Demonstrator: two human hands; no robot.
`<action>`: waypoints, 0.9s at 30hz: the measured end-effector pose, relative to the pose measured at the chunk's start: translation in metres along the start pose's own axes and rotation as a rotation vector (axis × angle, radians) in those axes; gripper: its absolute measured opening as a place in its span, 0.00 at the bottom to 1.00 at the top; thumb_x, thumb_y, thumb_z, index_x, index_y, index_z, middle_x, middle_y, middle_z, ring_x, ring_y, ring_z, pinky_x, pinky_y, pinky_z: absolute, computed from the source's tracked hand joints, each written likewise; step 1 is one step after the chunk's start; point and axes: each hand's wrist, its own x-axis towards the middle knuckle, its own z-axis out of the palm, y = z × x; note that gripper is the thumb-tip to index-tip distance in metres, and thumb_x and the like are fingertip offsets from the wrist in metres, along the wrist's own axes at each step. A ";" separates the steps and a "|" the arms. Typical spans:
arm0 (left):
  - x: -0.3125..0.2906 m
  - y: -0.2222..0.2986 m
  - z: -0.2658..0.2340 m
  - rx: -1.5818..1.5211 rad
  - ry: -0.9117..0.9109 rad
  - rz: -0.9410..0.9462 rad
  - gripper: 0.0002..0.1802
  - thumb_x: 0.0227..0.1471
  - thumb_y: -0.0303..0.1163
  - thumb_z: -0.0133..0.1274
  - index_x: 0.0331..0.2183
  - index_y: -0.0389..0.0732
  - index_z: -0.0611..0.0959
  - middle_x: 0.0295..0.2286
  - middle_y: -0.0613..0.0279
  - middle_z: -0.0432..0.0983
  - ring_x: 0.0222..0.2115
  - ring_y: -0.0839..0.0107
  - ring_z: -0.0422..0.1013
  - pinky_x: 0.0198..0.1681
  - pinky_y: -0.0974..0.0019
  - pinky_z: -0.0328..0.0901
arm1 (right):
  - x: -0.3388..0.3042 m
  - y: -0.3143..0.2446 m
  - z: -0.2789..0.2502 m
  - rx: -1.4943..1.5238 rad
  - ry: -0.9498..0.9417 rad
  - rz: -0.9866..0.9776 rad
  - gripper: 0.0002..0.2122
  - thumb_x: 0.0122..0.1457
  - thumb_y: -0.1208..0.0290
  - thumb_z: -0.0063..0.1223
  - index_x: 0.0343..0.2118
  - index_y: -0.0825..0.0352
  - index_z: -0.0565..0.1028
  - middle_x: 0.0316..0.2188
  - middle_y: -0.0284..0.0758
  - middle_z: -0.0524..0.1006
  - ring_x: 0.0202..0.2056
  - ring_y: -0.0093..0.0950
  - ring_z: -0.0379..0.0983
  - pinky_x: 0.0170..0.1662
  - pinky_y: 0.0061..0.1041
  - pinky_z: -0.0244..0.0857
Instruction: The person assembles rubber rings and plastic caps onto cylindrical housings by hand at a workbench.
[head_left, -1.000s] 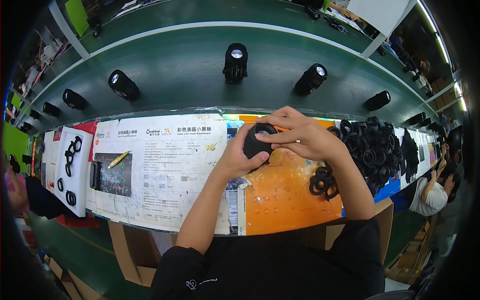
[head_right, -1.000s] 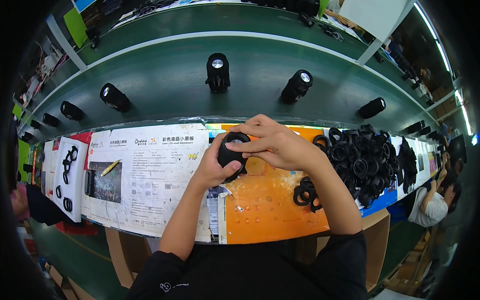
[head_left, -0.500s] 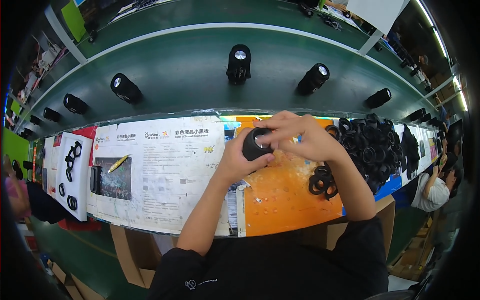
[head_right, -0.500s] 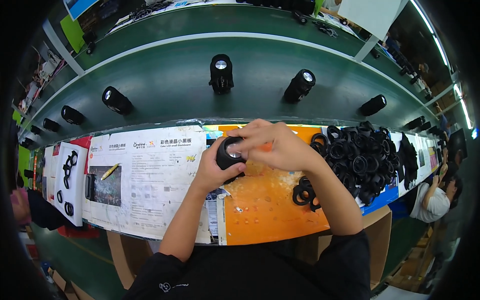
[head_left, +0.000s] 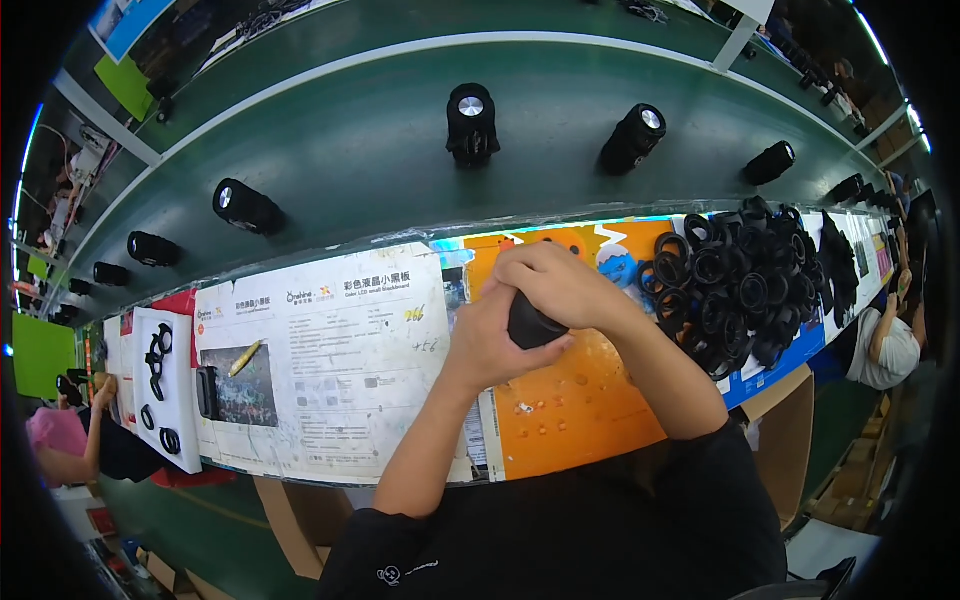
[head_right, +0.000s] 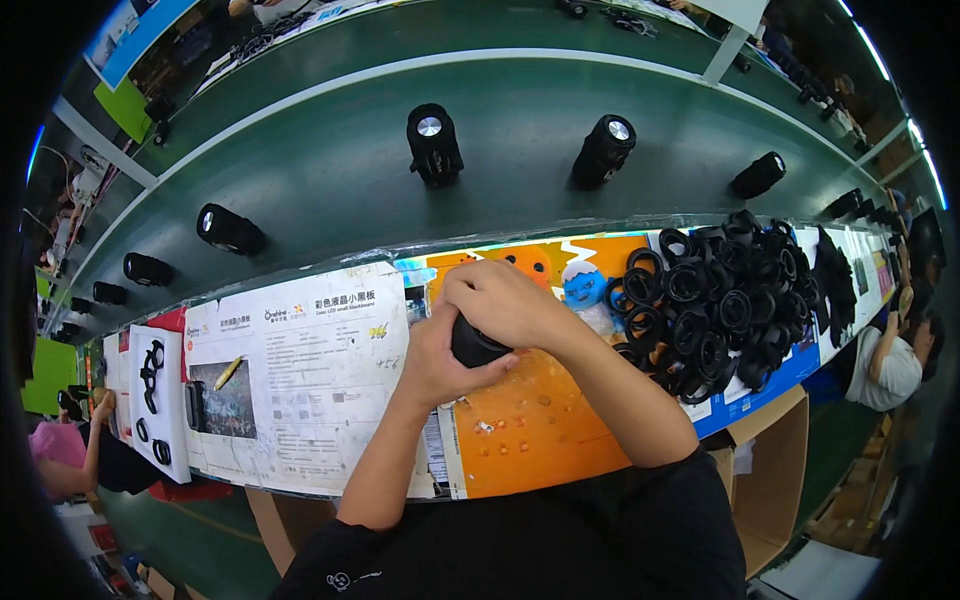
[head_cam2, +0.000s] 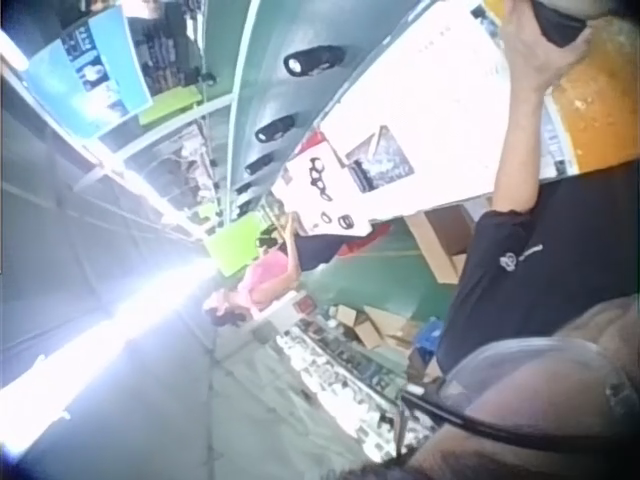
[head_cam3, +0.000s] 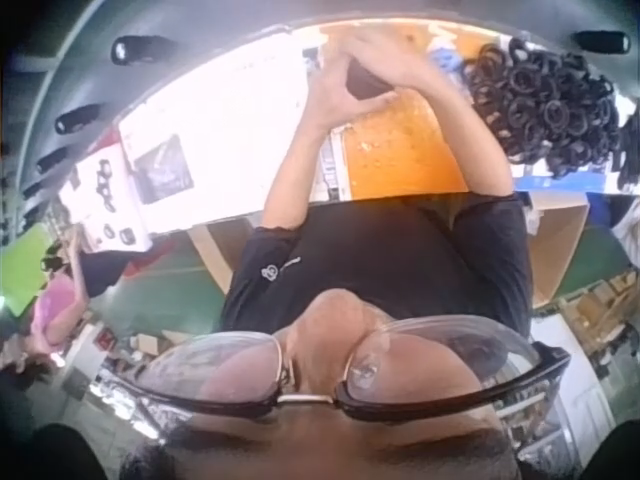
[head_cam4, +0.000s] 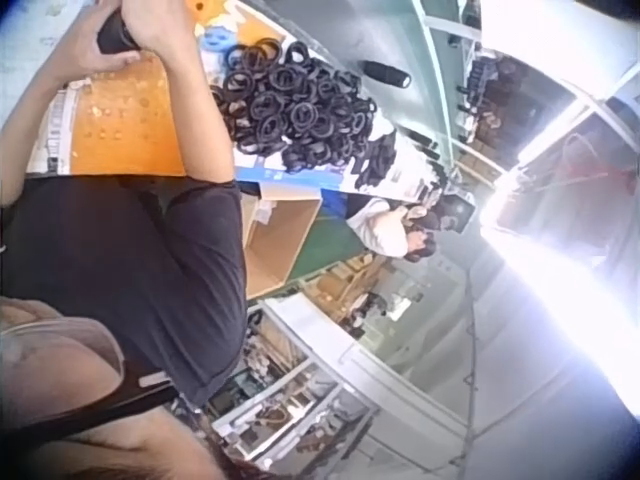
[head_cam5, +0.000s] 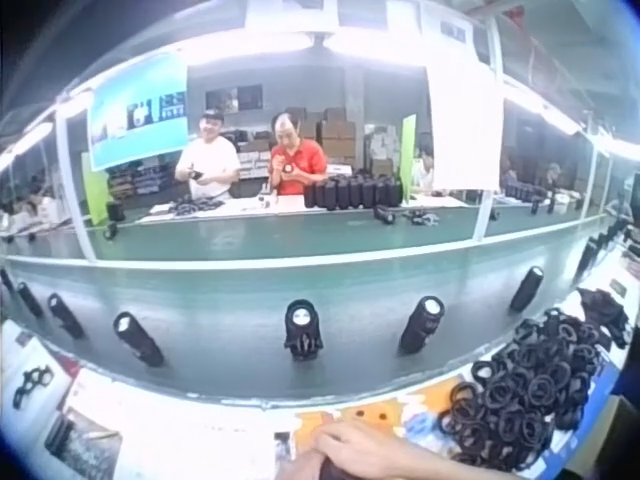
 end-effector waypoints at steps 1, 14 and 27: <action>0.000 0.000 0.001 -0.002 -0.001 -0.006 0.45 0.44 0.53 0.80 0.55 0.35 0.80 0.43 0.47 0.85 0.40 0.51 0.86 0.45 0.57 0.80 | -0.001 0.001 0.000 0.003 -0.003 0.005 0.18 0.71 0.64 0.46 0.39 0.73 0.85 0.39 0.44 0.86 0.43 0.40 0.82 0.53 0.36 0.72; 0.003 0.008 -0.006 -0.059 -0.055 -0.094 0.49 0.42 0.45 0.83 0.60 0.37 0.77 0.49 0.49 0.84 0.48 0.54 0.84 0.56 0.57 0.76 | 0.003 0.010 0.000 0.073 0.019 -0.003 0.19 0.73 0.63 0.45 0.39 0.72 0.84 0.40 0.41 0.85 0.44 0.32 0.81 0.55 0.31 0.72; 0.002 -0.029 -0.074 -0.051 0.137 -0.301 0.39 0.44 0.34 0.83 0.51 0.37 0.75 0.44 0.49 0.84 0.46 0.63 0.82 0.52 0.59 0.75 | 0.068 0.032 -0.037 0.048 0.665 -0.247 0.18 0.68 0.68 0.67 0.57 0.69 0.79 0.53 0.40 0.82 0.53 0.32 0.80 0.57 0.32 0.75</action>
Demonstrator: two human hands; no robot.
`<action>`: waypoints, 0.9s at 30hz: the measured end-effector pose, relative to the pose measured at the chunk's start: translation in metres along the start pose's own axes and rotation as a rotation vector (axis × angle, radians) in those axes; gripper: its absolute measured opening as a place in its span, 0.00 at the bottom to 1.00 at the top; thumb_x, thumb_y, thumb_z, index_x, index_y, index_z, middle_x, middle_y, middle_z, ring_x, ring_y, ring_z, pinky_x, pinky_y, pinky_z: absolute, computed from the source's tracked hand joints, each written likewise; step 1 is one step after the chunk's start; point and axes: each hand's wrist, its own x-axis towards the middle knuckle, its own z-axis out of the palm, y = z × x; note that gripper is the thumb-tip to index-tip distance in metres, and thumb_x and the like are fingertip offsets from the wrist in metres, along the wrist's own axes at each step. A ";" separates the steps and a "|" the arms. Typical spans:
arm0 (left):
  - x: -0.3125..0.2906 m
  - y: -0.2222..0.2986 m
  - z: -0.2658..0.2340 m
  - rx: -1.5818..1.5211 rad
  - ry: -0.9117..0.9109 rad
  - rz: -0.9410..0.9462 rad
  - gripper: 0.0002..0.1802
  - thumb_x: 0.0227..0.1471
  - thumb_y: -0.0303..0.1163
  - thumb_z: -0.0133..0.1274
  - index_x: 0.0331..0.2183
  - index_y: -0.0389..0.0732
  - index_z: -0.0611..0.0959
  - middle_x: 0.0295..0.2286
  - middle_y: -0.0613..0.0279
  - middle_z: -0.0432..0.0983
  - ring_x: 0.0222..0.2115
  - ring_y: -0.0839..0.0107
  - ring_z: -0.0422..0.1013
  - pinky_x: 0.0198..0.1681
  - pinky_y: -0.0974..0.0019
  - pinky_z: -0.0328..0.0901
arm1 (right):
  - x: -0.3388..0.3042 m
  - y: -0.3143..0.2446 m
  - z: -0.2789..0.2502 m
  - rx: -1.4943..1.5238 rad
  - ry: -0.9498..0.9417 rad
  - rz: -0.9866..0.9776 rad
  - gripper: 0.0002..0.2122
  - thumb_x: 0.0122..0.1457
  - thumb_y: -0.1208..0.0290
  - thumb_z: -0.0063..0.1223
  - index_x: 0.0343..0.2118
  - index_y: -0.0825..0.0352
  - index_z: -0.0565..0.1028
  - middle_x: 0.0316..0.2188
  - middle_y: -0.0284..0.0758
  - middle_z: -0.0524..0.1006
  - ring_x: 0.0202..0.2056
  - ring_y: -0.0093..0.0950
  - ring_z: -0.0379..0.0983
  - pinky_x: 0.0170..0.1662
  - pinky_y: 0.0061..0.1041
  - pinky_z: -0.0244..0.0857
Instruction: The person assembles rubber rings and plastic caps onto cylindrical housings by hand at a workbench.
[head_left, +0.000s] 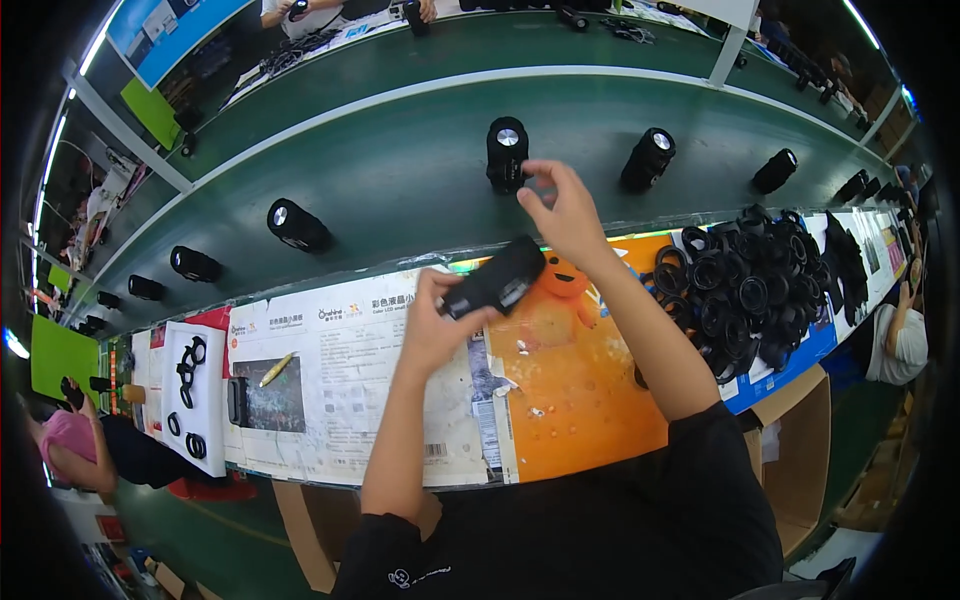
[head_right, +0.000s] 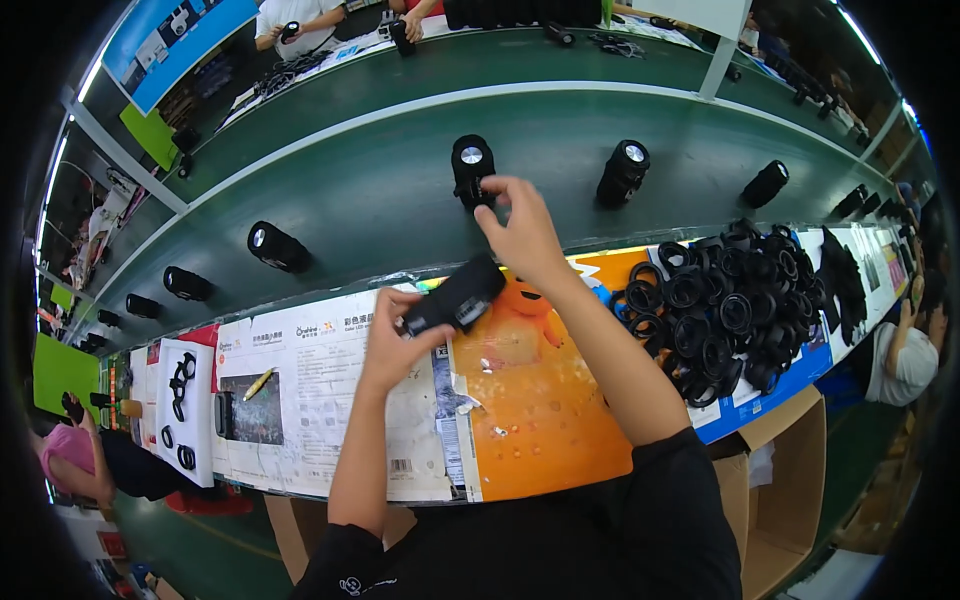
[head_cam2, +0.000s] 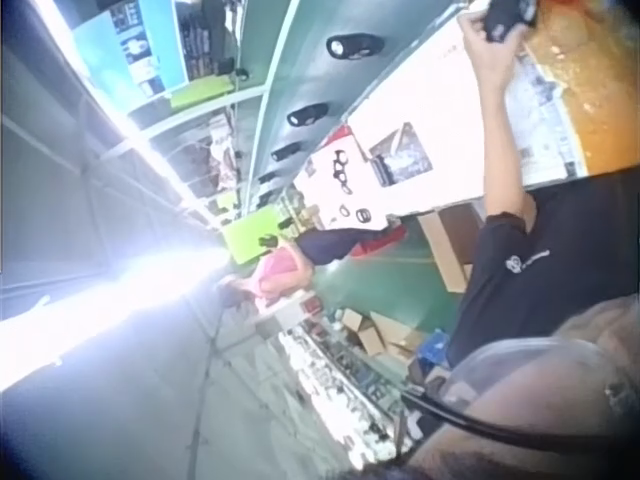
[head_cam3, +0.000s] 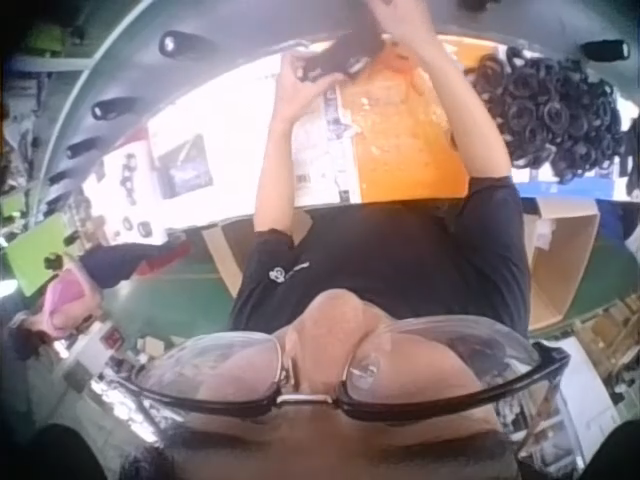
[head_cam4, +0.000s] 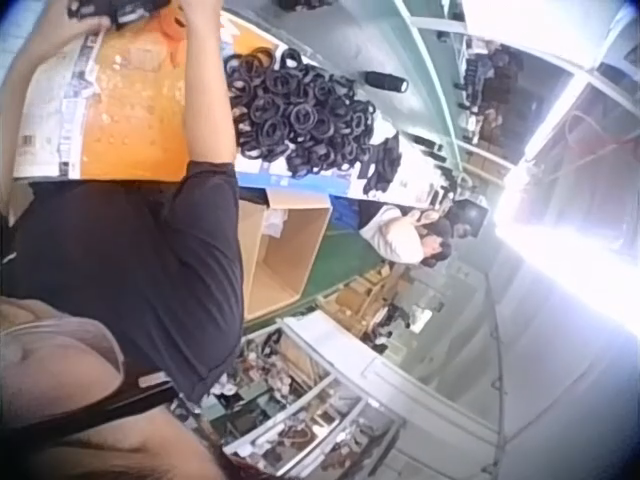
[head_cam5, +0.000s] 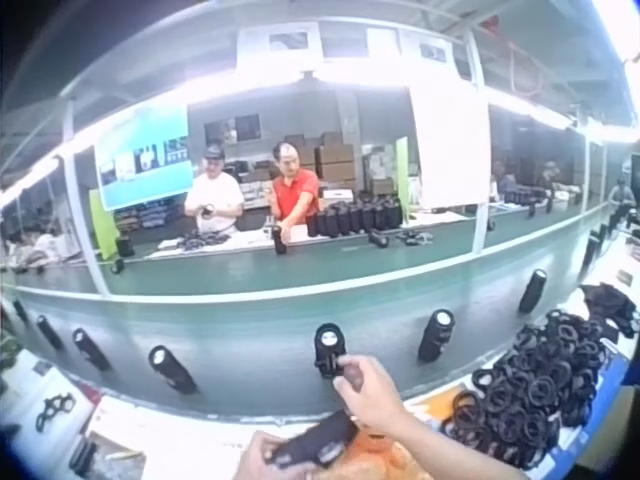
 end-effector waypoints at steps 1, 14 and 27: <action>0.013 0.009 -0.010 0.135 0.066 0.015 0.35 0.45 0.34 0.82 0.49 0.38 0.78 0.44 0.52 0.84 0.46 0.63 0.81 0.52 0.58 0.75 | 0.015 0.005 0.001 -0.151 0.081 -0.081 0.23 0.66 0.66 0.68 0.61 0.68 0.76 0.57 0.42 0.80 0.59 0.39 0.75 0.62 0.38 0.70; 0.149 0.040 -0.040 0.747 0.121 0.614 0.31 0.51 0.35 0.78 0.53 0.40 0.82 0.53 0.47 0.83 0.56 0.44 0.77 0.62 0.52 0.72 | 0.074 0.028 0.021 -0.471 0.198 -0.009 0.43 0.56 0.55 0.78 0.71 0.65 0.68 0.63 0.46 0.78 0.65 0.44 0.71 0.67 0.49 0.55; 0.061 0.050 -0.007 -0.130 0.068 0.441 0.33 0.68 0.43 0.67 0.64 0.40 0.72 0.56 0.49 0.83 0.56 0.60 0.79 0.62 0.58 0.70 | -0.046 -0.068 -0.019 -0.121 0.091 -0.139 0.46 0.48 0.54 0.82 0.70 0.63 0.72 0.50 0.41 0.82 0.53 0.37 0.78 0.58 0.37 0.68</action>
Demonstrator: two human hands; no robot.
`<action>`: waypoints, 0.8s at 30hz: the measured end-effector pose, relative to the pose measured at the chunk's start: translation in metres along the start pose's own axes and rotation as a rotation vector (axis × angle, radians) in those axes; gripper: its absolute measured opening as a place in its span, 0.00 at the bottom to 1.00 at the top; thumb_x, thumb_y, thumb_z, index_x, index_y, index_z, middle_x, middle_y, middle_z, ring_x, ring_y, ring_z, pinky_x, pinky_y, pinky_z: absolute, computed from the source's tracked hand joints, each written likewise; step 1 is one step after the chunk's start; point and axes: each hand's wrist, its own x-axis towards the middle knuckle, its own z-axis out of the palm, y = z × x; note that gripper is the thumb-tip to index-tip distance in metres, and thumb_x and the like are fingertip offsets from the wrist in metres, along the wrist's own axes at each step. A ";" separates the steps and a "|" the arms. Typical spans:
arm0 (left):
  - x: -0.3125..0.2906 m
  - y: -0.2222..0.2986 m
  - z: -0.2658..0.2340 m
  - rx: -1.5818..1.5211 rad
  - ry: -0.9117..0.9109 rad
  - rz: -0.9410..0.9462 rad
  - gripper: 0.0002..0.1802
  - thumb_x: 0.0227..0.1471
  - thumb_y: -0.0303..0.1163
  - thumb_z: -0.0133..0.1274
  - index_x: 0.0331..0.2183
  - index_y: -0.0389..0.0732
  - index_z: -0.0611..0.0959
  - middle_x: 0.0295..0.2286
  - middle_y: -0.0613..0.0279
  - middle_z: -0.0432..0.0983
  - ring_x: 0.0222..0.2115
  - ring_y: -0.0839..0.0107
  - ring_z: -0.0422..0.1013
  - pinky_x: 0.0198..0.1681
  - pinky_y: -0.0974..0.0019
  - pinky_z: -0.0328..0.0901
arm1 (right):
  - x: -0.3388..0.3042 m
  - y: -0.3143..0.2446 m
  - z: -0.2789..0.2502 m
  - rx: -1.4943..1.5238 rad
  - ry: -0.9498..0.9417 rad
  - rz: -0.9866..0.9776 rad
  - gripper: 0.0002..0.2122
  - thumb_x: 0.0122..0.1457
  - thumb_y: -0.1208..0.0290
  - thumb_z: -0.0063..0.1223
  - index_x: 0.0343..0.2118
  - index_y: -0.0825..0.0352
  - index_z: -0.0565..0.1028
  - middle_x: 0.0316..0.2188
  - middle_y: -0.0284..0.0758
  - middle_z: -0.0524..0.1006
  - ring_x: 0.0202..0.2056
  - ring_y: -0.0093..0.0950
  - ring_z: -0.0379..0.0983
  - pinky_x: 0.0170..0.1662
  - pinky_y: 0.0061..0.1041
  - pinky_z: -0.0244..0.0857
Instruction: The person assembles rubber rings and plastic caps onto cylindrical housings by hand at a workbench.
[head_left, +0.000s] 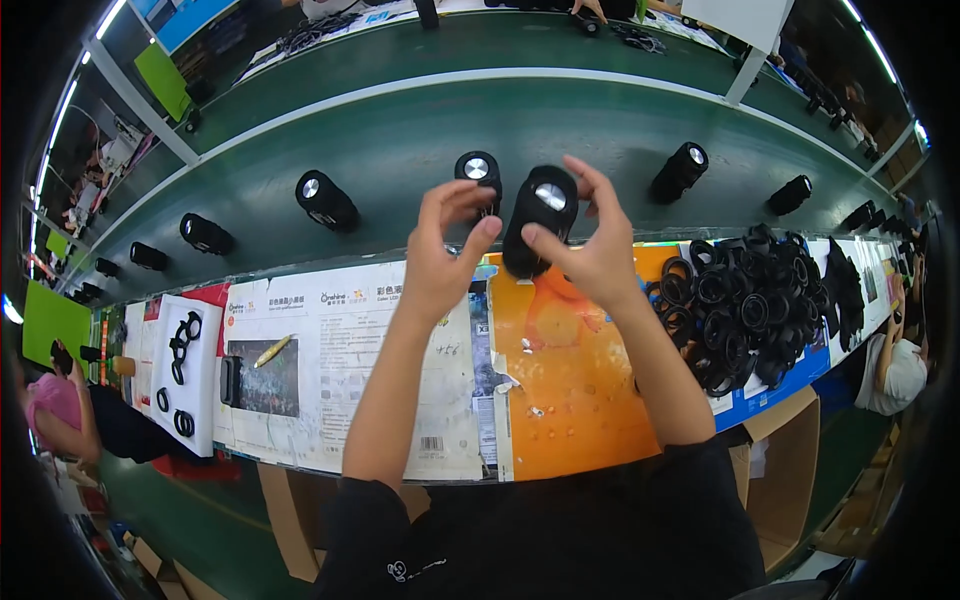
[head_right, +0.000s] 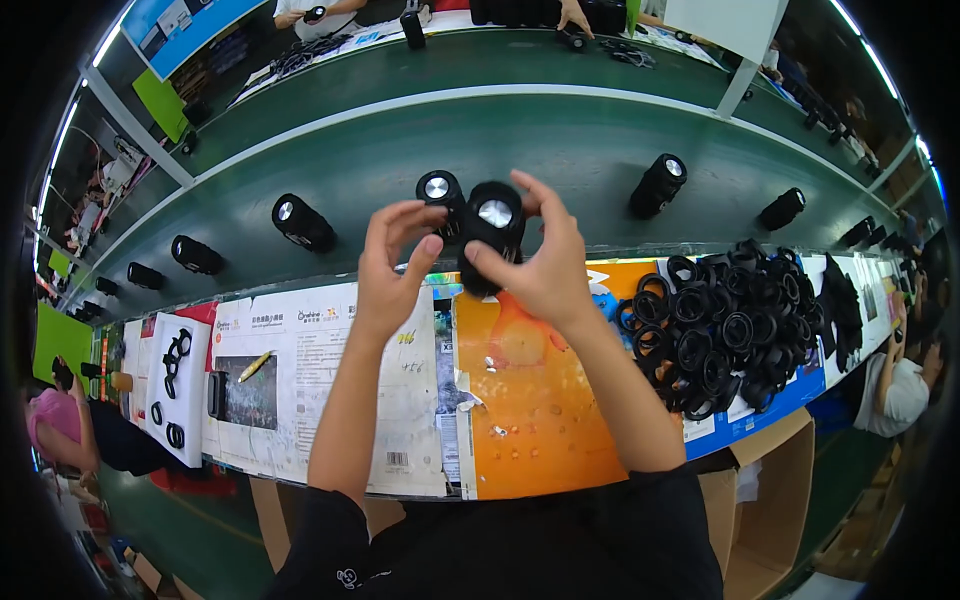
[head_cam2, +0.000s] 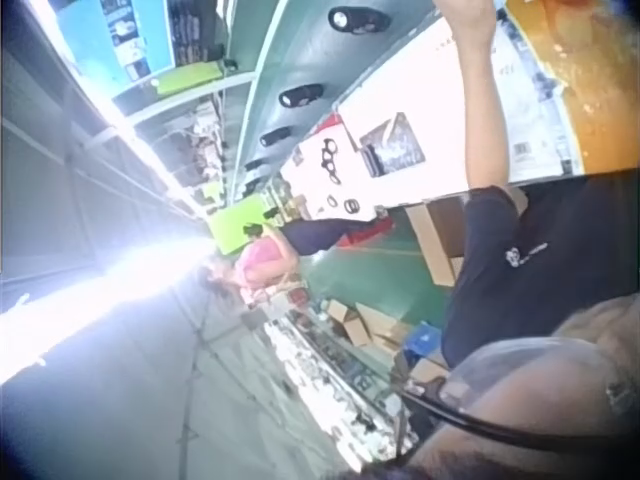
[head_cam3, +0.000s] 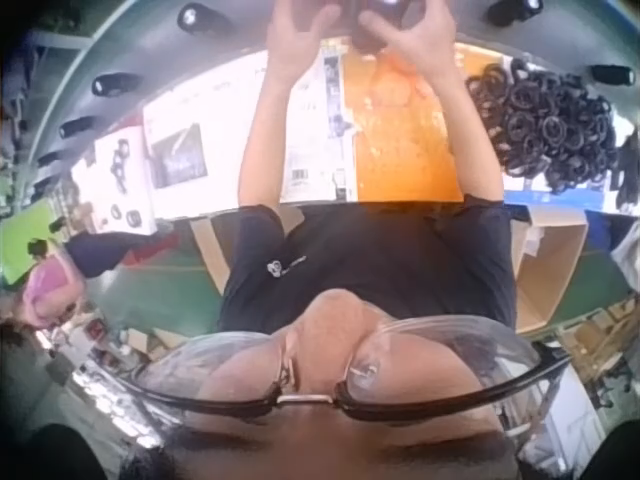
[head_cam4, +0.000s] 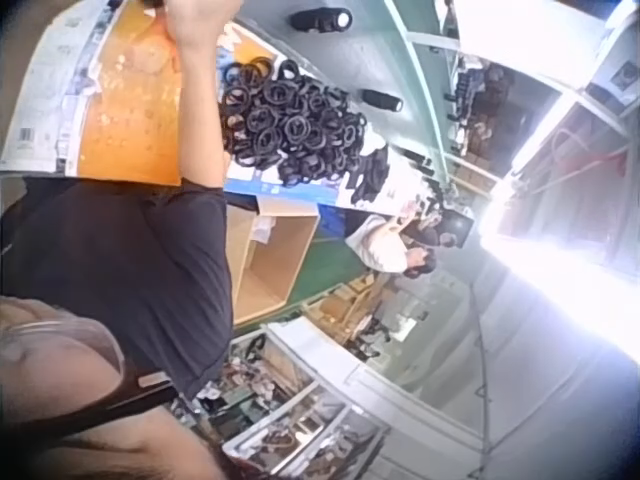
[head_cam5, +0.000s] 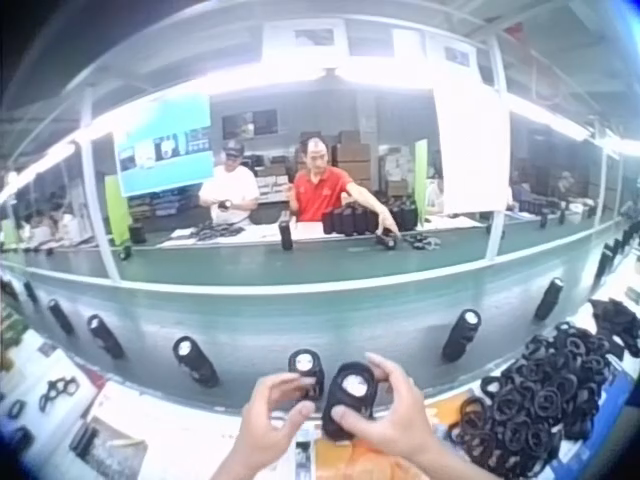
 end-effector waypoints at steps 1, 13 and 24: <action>-0.011 -0.003 0.008 -0.005 0.000 0.001 0.33 0.68 0.43 0.67 0.64 0.40 0.72 0.56 0.49 0.83 0.56 0.60 0.79 0.62 0.58 0.70 | -0.012 -0.006 -0.002 0.029 -0.032 -0.040 0.45 0.49 0.55 0.82 0.70 0.65 0.72 0.50 0.40 0.82 0.53 0.37 0.77 0.59 0.38 0.68; -0.094 -0.023 0.027 -0.813 0.126 -0.438 0.59 0.53 0.74 0.67 0.67 0.36 0.70 0.52 0.56 0.80 0.52 0.65 0.80 0.55 0.60 0.78 | -0.119 0.000 0.040 0.419 -0.333 0.241 0.53 0.58 0.54 0.80 0.78 0.73 0.56 0.69 0.50 0.71 0.67 0.40 0.73 0.71 0.40 0.66; -0.092 -0.030 0.011 -0.794 0.269 -0.317 0.45 0.53 0.48 0.78 0.62 0.38 0.74 0.47 0.51 0.82 0.48 0.57 0.83 0.56 0.55 0.80 | -0.150 0.005 0.065 0.314 -0.304 0.151 0.40 0.61 0.69 0.77 0.72 0.77 0.66 0.61 0.51 0.79 0.60 0.38 0.81 0.63 0.35 0.74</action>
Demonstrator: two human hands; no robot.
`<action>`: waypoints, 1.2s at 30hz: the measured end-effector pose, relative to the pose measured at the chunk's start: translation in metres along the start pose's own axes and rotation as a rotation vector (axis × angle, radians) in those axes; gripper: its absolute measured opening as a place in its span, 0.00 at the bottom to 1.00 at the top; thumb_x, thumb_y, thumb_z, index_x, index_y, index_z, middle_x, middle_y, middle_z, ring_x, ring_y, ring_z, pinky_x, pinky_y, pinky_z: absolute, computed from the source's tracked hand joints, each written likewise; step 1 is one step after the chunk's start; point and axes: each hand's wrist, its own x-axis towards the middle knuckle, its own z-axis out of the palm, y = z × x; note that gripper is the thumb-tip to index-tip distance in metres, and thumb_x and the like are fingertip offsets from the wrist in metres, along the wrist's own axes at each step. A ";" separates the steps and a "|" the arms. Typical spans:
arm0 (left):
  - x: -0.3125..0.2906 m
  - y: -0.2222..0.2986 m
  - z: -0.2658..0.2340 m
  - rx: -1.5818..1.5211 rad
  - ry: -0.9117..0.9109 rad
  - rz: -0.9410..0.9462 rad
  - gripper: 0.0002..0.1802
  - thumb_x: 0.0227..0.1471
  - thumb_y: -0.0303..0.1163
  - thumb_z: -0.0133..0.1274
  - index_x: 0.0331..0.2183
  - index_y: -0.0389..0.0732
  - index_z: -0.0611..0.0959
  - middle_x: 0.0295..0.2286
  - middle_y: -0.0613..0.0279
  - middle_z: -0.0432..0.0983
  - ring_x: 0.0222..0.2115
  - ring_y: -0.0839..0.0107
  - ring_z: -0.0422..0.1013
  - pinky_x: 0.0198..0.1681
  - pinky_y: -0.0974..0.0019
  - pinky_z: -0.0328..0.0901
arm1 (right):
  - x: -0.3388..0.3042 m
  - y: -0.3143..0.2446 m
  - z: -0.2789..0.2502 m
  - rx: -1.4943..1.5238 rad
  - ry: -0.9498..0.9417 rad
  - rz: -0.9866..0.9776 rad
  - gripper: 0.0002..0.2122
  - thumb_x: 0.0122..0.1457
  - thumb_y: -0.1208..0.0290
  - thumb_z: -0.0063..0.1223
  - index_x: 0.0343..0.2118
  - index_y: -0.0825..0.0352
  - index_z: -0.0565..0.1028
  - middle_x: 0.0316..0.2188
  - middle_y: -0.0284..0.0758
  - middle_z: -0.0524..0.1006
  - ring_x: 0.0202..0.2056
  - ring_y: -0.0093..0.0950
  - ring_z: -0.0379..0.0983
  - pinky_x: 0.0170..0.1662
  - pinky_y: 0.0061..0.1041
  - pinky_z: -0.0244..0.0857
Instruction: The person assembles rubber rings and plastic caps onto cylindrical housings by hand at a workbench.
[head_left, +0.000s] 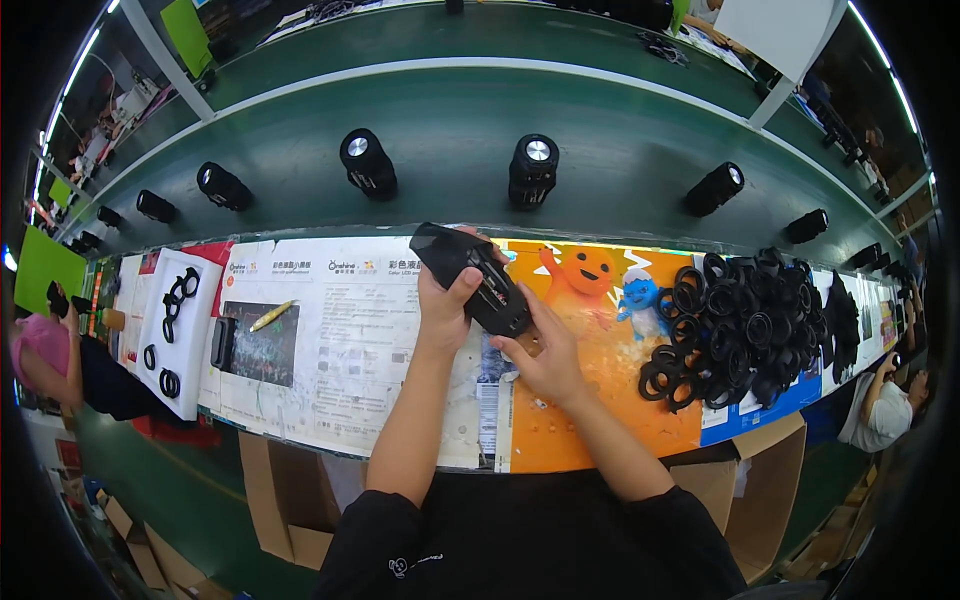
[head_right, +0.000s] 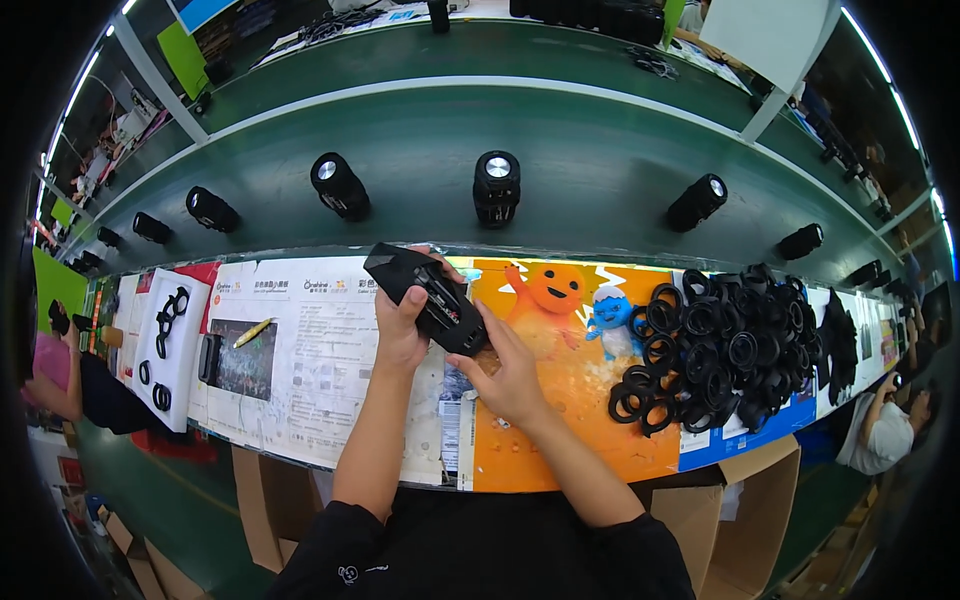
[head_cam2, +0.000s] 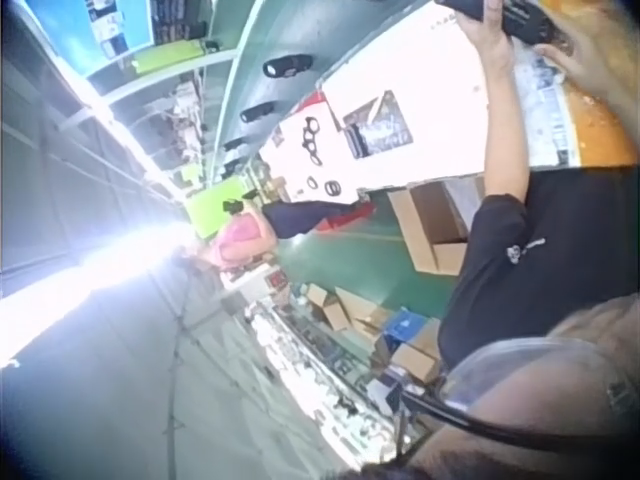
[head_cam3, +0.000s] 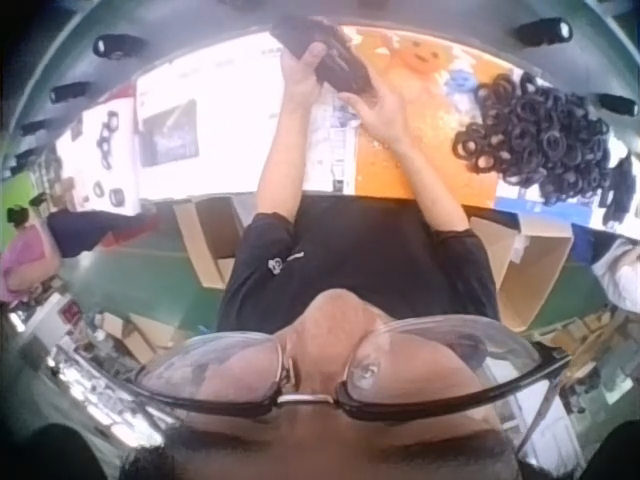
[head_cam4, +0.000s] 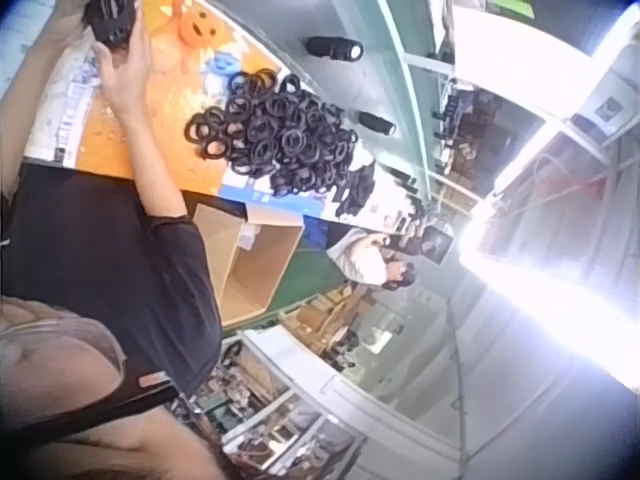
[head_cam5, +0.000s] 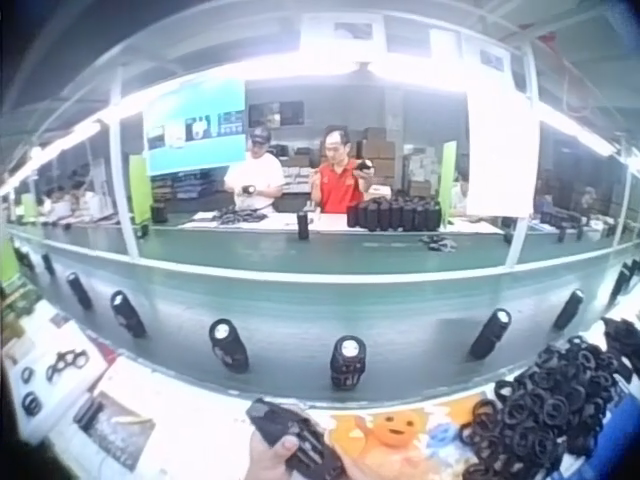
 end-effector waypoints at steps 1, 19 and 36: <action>0.000 0.001 0.003 -0.055 -0.030 -0.019 0.42 0.52 0.41 0.78 0.61 0.38 0.75 0.46 0.53 0.83 0.48 0.58 0.83 0.56 0.55 0.79 | -0.002 0.000 0.000 0.000 -0.004 0.003 0.40 0.61 0.69 0.77 0.72 0.77 0.66 0.61 0.51 0.79 0.60 0.38 0.81 0.63 0.35 0.74; -0.009 -0.019 -0.007 -0.083 -0.220 -0.088 0.36 0.49 0.34 0.78 0.56 0.38 0.78 0.46 0.57 0.82 0.49 0.62 0.81 0.57 0.56 0.76 | -0.013 0.026 0.002 0.098 0.035 0.007 0.40 0.60 0.67 0.79 0.70 0.79 0.69 0.57 0.53 0.82 0.59 0.39 0.82 0.61 0.34 0.74; -0.016 -0.020 -0.008 -0.035 -0.171 -0.161 0.35 0.49 0.29 0.78 0.56 0.38 0.80 0.47 0.59 0.84 0.49 0.65 0.81 0.59 0.59 0.75 | -0.015 0.030 0.003 0.162 0.031 0.047 0.39 0.60 0.72 0.78 0.70 0.82 0.68 0.57 0.53 0.82 0.58 0.36 0.82 0.62 0.31 0.74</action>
